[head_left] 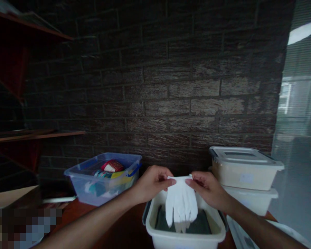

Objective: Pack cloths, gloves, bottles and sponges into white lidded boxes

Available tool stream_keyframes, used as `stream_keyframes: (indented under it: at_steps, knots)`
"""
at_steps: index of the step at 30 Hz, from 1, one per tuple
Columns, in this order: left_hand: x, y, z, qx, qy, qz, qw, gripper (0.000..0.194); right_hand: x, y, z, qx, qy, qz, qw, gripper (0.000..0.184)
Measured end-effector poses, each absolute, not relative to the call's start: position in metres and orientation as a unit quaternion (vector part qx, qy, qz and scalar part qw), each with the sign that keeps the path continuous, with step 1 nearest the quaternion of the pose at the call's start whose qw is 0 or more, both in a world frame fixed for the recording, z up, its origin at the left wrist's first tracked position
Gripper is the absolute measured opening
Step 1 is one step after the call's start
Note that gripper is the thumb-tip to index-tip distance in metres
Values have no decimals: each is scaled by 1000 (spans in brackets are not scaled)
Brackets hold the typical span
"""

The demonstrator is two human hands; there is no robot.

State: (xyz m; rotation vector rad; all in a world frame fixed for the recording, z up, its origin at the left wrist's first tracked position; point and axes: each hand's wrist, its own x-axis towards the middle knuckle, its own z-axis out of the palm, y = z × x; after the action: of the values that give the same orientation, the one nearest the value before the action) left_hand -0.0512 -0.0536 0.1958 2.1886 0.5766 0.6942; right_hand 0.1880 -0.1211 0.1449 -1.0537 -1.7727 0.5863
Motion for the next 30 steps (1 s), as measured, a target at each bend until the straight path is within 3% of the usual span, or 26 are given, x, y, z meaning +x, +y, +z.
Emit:
stream_keyframes:
  at_steps: [3,10,20,30]
  knots:
    - [-45,-52,187,830,197,306,423,32,182,-124,151,-409,-731,278,470,34]
    - [-22,-54,175,772,151,375,491,33,181,-116,173,-422,-740,214,478,35]
    - [-30,-60,137,760,162,321,541,45,185,-122,206,-446,-757,153,452,34]
    - [-38,-64,134,754,130,328,554,37,184,-120,215,-459,-759,139,440,32]
